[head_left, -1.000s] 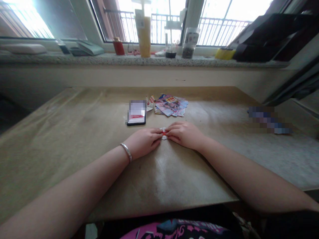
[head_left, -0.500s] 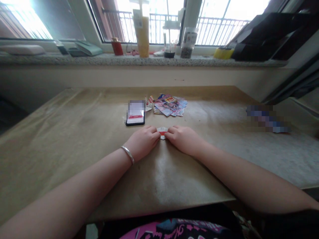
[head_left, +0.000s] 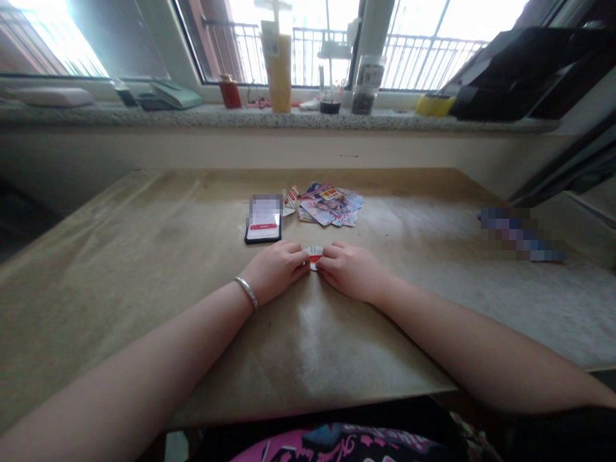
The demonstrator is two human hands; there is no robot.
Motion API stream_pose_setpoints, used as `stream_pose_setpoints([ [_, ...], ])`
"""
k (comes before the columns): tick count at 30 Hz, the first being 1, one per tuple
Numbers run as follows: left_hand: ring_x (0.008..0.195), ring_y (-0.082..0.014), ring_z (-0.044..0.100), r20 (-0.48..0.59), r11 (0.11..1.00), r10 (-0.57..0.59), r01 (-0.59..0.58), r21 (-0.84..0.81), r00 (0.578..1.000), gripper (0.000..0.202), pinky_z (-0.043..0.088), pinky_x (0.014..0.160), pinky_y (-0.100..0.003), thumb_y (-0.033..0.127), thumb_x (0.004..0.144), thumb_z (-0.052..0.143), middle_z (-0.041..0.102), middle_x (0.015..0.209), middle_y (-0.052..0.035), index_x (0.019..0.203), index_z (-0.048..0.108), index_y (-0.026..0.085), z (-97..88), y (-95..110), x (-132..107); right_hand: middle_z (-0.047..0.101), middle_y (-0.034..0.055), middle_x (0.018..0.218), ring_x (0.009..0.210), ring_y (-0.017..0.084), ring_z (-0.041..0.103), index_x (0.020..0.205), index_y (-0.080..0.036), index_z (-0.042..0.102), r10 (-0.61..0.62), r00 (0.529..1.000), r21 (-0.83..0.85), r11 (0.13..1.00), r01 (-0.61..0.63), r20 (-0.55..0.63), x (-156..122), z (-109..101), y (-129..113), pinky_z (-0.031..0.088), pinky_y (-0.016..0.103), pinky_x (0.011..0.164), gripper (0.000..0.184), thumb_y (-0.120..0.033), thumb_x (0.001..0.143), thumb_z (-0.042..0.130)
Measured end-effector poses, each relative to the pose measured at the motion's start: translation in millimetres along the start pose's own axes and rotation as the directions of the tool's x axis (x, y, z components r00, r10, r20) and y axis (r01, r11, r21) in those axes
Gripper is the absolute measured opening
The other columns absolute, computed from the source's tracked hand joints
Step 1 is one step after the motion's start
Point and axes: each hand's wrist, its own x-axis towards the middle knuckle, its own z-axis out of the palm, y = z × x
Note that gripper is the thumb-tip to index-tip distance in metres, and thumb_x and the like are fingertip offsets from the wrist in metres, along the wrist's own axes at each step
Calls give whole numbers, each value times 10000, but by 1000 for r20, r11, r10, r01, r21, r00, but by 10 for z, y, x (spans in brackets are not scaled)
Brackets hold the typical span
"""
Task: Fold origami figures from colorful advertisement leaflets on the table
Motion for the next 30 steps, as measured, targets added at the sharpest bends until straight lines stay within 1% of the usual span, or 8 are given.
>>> stream_pose_setpoints([
  [5, 757, -163, 561, 10, 997, 28, -29, 65, 1000, 187, 416, 641, -261, 284, 907, 482, 617, 830, -36, 874, 622, 166, -26, 38, -3, 622, 68, 859, 814, 173, 523, 871, -167, 656, 23, 999, 45, 999, -21, -33, 9, 33, 30, 366, 274, 658, 293, -325, 932, 417],
  [9, 721, -155, 555, 1, 990, 58, -58, 129, 998, 183, 397, 600, -254, 274, 903, 482, 614, 794, -26, 840, 614, 164, -44, 56, -12, 626, 65, 852, 818, 173, 527, 901, -175, 667, 43, 996, 98, 995, -36, -72, 21, 70, 52, 364, 274, 678, 269, -351, 909, 464],
  [14, 709, -150, 557, -21, 989, 52, -49, 136, 998, 164, 387, 584, -250, 273, 889, 504, 611, 766, -18, 831, 611, 164, -46, 66, -13, 624, 69, 834, 809, 174, 522, 884, -178, 672, 68, 993, 133, 990, -55, -92, 28, 90, 59, 353, 276, 672, 245, -334, 892, 483],
  [17, 717, -151, 564, -20, 993, 24, -21, 114, 1000, 171, 391, 591, -250, 270, 894, 491, 618, 775, -22, 842, 614, 162, -43, 72, -8, 623, 63, 848, 804, 169, 527, 900, -187, 673, 87, 992, 172, 983, -71, -91, 28, 101, 60, 357, 271, 676, 213, -301, 879, 495],
  [21, 722, -155, 569, -16, 996, -20, 21, 92, 1000, 188, 396, 597, -251, 284, 898, 484, 622, 783, -26, 839, 618, 166, -27, 62, -4, 619, 56, 851, 846, 175, 532, 857, -189, 670, 150, 984, 253, 960, -121, -99, 44, 130, 72, 370, 264, 693, 205, -297, 872, 496],
  [24, 699, -151, 568, -17, 997, -20, 22, 72, 1000, 211, 394, 591, -249, 291, 901, 478, 623, 764, -27, 813, 623, 165, -22, 35, -8, 625, 63, 850, 851, 176, 533, 834, -172, 659, 195, 977, 318, 935, -160, -83, 77, 163, 95, 381, 266, 722, 176, -263, 852, 510],
  [27, 685, -142, 568, -24, 999, 22, -21, 40, 999, 217, 395, 595, -244, 277, 905, 467, 626, 751, -24, 816, 630, 165, -32, -14, -22, 626, 57, 811, 803, 162, 536, 826, -166, 653, 236, 971, 396, 896, -202, -39, 112, 198, 125, 386, 261, 722, 149, -236, 834, 521],
  [30, 689, -133, 571, -27, 995, 99, -98, 15, 995, 190, 400, 605, -236, 250, 904, 467, 631, 748, -13, 907, 646, 186, -50, -81, -44, 620, 46, 776, 763, 151, 533, 810, -169, 649, 260, 965, 442, 869, -223, -25, 128, 223, 153, 382, 253, 701, 141, -242, 829, 530],
])
